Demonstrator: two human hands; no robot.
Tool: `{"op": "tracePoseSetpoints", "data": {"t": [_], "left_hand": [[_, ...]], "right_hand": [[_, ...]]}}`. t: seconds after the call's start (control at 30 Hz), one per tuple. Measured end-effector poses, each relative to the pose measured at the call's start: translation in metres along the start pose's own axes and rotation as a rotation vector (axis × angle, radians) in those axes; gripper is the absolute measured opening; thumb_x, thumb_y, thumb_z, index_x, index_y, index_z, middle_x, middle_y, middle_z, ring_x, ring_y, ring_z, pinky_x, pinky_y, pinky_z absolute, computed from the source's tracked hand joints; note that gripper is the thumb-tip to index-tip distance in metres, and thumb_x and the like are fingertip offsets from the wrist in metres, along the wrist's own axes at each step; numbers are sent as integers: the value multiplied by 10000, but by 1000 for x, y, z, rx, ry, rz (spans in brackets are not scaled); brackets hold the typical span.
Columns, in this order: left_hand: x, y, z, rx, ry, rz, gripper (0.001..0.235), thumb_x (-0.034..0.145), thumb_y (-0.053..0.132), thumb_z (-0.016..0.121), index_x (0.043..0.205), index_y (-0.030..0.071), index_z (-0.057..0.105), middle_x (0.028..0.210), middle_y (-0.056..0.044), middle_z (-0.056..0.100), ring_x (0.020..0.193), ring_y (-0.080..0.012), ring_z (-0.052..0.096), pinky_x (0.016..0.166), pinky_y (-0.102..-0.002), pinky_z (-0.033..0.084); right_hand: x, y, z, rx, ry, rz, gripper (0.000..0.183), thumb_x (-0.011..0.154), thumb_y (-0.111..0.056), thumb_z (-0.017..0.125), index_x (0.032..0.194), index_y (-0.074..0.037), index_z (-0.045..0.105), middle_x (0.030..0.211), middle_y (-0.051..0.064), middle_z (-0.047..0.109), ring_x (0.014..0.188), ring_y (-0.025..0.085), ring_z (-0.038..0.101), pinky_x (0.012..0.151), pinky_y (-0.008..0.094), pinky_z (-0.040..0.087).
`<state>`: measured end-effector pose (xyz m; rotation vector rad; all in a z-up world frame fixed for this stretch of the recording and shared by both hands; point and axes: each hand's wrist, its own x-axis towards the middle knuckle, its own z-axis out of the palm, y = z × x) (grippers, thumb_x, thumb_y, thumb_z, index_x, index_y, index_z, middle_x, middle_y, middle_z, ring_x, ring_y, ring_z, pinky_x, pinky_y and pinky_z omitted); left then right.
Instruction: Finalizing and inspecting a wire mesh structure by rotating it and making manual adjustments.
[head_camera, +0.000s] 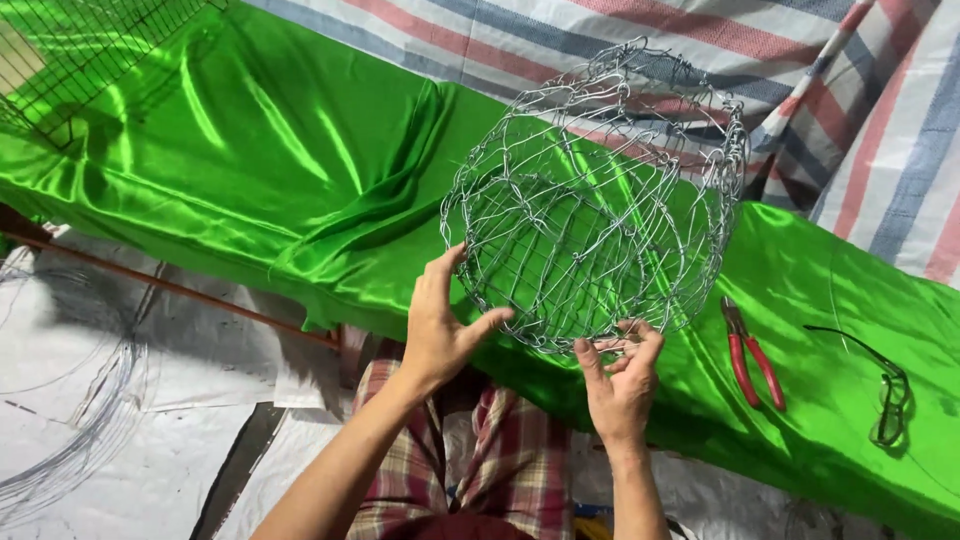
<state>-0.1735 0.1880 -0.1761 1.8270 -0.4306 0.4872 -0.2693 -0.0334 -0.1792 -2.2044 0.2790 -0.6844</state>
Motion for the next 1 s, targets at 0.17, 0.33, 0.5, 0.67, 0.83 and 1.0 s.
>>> {"op": "tracePoseSetpoints", "data": {"t": [0.17, 0.33, 0.5, 0.67, 0.83, 1.0], "left_hand": [[-1, 7, 6, 74, 144, -7, 594, 849, 282, 812, 1327, 35, 560, 1181, -127, 684, 1052, -270, 654, 933, -390, 516], [-13, 8, 15, 19, 68, -29, 1016, 765, 582, 788, 1494, 0, 386, 1369, -197, 570, 1233, -330, 563, 1075, -480, 449], [-16, 5, 21, 207, 137, 19, 1008, 779, 645, 761, 1478, -2, 432, 1306, -184, 601, 1161, -314, 565, 1033, -473, 414], [-16, 8, 20, 236, 165, 44, 928, 798, 561, 804, 1458, 4, 466, 1256, -148, 620, 1052, -271, 554, 975, -417, 432], [-18, 6, 21, 137, 146, 22, 854, 815, 431, 844, 1445, -18, 483, 1234, -143, 642, 1008, -243, 615, 934, -367, 491], [-22, -6, 31, 103, 136, 45, 866, 875, 384, 815, 1527, 10, 385, 1316, -172, 590, 960, -210, 643, 874, -348, 564]], "right_hand": [[0, 1, 0, 13, -20, -1, 695, 856, -409, 736, 1313, -20, 386, 1219, 96, 593, 847, 149, 669, 674, 286, 516], [2, -1, -1, 5, -26, 19, 645, 866, -417, 730, 1287, -43, 415, 934, 55, 664, 787, 130, 671, 660, 263, 512], [4, 1, -1, -5, -30, 35, 657, 857, -438, 729, 1275, -39, 417, 863, 54, 662, 748, 135, 671, 646, 266, 528], [4, -1, -1, 2, -40, 41, 638, 866, -443, 716, 1264, -45, 416, 880, 65, 669, 723, 135, 656, 633, 263, 517], [4, 1, -1, -1, -30, 21, 644, 863, -450, 716, 1268, -48, 419, 875, 60, 671, 704, 130, 644, 622, 261, 515], [5, -1, -1, 15, -32, 29, 651, 859, -432, 729, 1279, -44, 419, 878, 61, 664, 713, 128, 643, 626, 257, 510]]}}
